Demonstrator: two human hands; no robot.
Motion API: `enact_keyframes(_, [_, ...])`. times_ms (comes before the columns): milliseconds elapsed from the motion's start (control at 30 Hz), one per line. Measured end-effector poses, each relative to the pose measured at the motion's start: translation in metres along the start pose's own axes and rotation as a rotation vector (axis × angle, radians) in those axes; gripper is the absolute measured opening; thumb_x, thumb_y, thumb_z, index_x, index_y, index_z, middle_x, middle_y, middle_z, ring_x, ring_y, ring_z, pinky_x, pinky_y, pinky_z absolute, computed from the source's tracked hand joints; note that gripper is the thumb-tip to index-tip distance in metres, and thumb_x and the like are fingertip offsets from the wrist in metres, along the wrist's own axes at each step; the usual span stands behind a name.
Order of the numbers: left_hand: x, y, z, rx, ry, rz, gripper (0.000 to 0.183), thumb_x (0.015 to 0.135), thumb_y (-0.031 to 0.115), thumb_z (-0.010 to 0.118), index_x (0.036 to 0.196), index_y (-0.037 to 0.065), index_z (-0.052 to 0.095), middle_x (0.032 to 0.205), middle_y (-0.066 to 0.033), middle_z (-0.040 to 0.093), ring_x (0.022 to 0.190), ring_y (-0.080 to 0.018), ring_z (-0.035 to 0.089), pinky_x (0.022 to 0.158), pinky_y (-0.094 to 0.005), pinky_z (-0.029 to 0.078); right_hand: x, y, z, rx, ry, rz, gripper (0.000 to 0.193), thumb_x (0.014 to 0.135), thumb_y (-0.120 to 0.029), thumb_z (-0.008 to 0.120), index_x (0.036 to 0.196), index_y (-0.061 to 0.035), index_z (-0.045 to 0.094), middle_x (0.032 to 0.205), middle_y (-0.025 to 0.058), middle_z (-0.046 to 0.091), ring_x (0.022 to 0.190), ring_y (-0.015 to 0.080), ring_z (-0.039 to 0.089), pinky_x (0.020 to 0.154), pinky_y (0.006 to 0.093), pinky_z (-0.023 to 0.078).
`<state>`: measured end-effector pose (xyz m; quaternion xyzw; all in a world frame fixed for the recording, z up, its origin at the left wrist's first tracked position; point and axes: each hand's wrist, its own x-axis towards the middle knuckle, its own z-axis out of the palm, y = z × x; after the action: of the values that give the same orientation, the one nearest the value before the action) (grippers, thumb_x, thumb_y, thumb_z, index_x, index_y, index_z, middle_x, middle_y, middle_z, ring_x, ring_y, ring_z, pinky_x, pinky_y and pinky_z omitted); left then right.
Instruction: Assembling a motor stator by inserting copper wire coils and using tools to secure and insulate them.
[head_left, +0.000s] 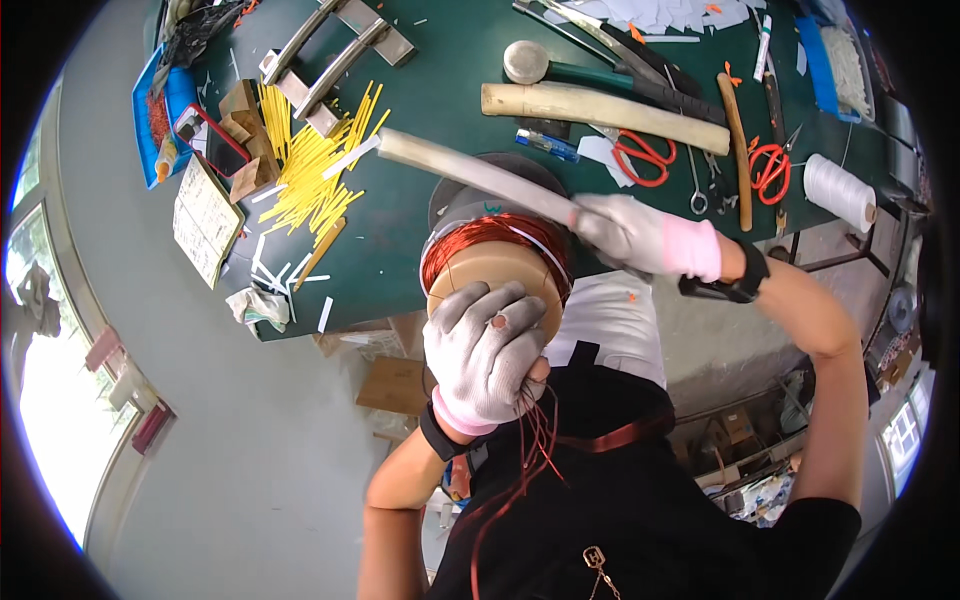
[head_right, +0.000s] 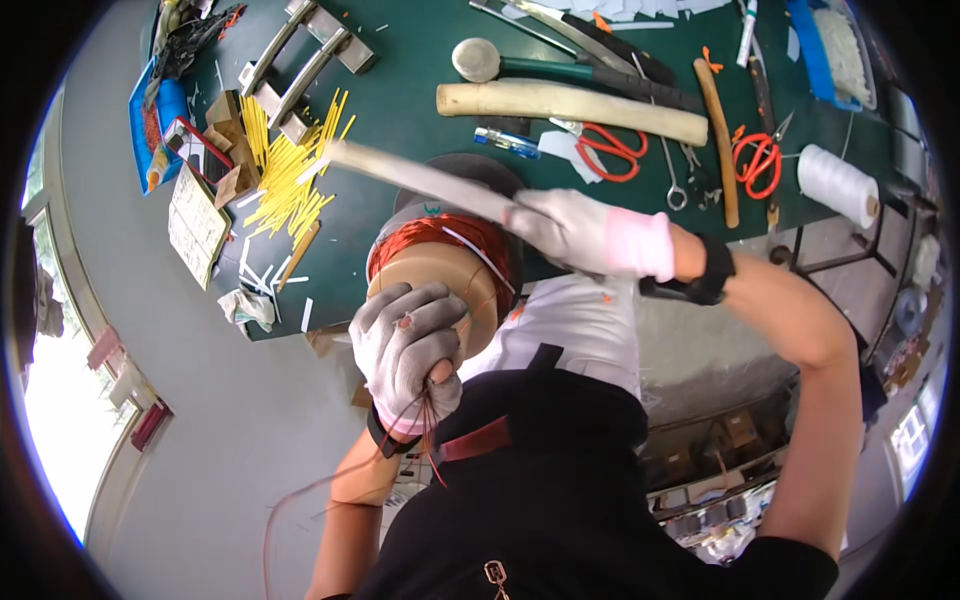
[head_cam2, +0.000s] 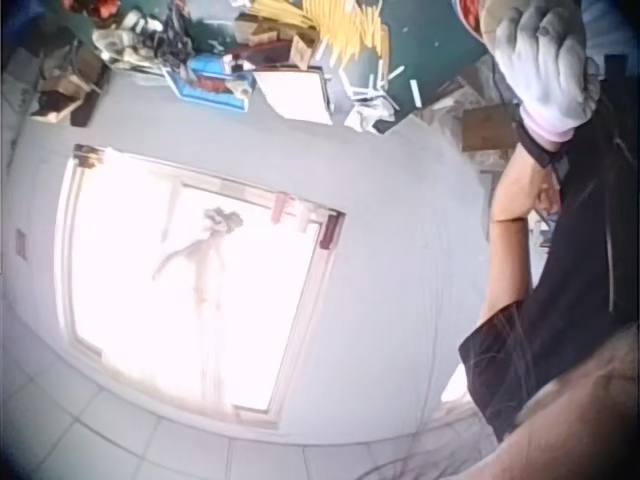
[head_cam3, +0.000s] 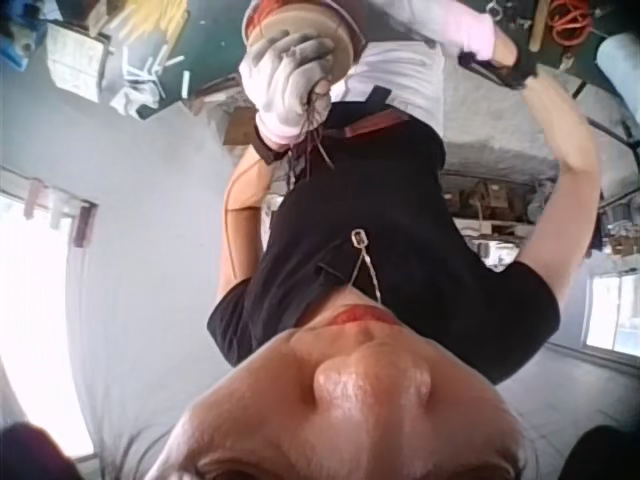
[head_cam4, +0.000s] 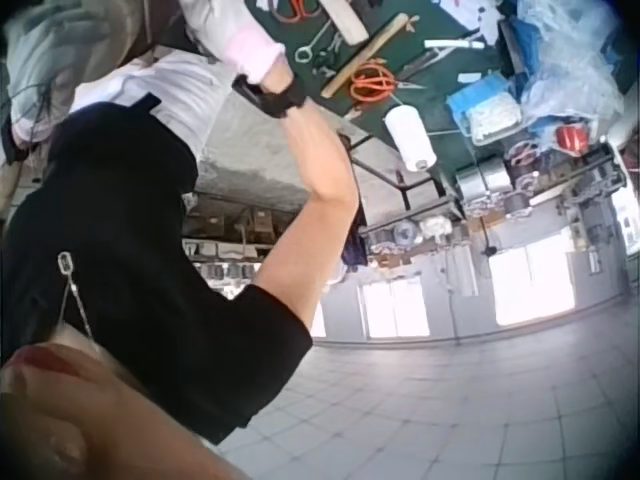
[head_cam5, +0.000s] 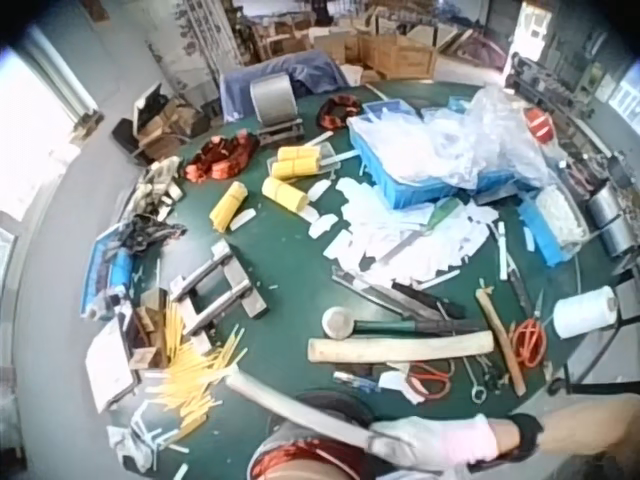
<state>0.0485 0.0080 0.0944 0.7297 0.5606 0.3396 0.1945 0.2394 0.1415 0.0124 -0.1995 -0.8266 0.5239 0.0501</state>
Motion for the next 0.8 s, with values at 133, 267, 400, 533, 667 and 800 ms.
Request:
enact_keyframes(133, [-0.005, 0.006, 0.001, 0.083, 0.076, -0.092, 0.019, 0.091, 0.021, 0.049, 0.078, 0.009, 0.055, 0.089, -0.0061, 0.064, 0.085, -0.0248, 0.063, 0.076, -0.0406, 0.048, -0.024, -0.012, -0.011, 0.48, 0.094, 0.501, 0.04, 0.096, -0.038, 0.043, 0.087, 0.0011, 0.047, 0.06, 0.0092, 0.046, 0.057, 0.0233, 0.05, 0.054, 0.0372, 0.042])
enact_keyframes(267, [-0.002, 0.012, 0.009, 0.089, 0.164, -0.158, 0.019, 0.093, 0.022, 0.048, 0.081, 0.009, 0.054, 0.09, -0.0061, 0.064, 0.087, -0.0245, 0.063, 0.076, -0.0398, 0.047, -0.064, -0.023, 0.087, -0.142, 0.518, 0.234, 0.036, 0.093, -0.037, 0.048, 0.09, -0.0013, 0.051, 0.058, 0.0092, 0.051, 0.056, 0.019, 0.057, 0.054, 0.0366, 0.046])
enact_keyframes(400, [-0.007, 0.014, 0.004, 0.11, 0.194, -0.208, 0.017, 0.092, 0.02, 0.05, 0.081, 0.009, 0.053, 0.09, -0.0057, 0.064, 0.087, -0.0244, 0.063, 0.076, -0.0398, 0.047, -0.04, -0.056, 0.023, 0.735, 0.258, 0.804, 0.035, 0.094, -0.033, 0.047, 0.089, 0.0011, 0.05, 0.062, 0.0084, 0.052, 0.058, 0.013, 0.055, 0.053, 0.0318, 0.045])
enact_keyframes(533, [-0.007, 0.005, 0.001, 0.075, 0.162, -0.158, 0.014, 0.09, 0.019, 0.053, 0.08, 0.009, 0.054, 0.089, -0.0056, 0.064, 0.086, -0.0248, 0.063, 0.076, -0.0398, 0.047, -0.055, -0.022, 0.065, 0.23, 0.264, 0.49, 0.03, 0.096, -0.028, 0.045, 0.094, 0.001, 0.051, 0.062, 0.0139, 0.051, 0.057, 0.0241, 0.057, 0.052, 0.0333, 0.045])
enact_keyframes(667, [-0.002, -0.001, -0.009, -0.005, 0.028, -0.001, 0.017, 0.088, 0.022, 0.054, 0.077, 0.009, 0.055, 0.086, -0.0061, 0.064, 0.085, -0.0257, 0.063, 0.078, -0.041, 0.047, -0.044, -0.02, -0.005, 0.638, 0.212, 0.583, 0.044, 0.093, -0.047, 0.043, 0.103, -0.0044, 0.049, 0.065, 0.0, 0.041, 0.052, 0.0053, 0.04, 0.046, 0.0236, 0.033])
enact_keyframes(800, [-0.001, -0.016, -0.017, -0.035, -0.113, 0.176, 0.02, 0.086, 0.022, 0.056, 0.072, 0.01, 0.053, 0.082, -0.0055, 0.064, 0.082, -0.0254, 0.063, 0.078, -0.0409, 0.048, -0.022, -0.016, 0.001, 0.234, -0.172, 0.417, 0.03, 0.094, -0.025, 0.039, 0.108, -0.0006, 0.048, 0.071, 0.0092, 0.053, 0.06, 0.0171, 0.051, 0.056, 0.0329, 0.042])
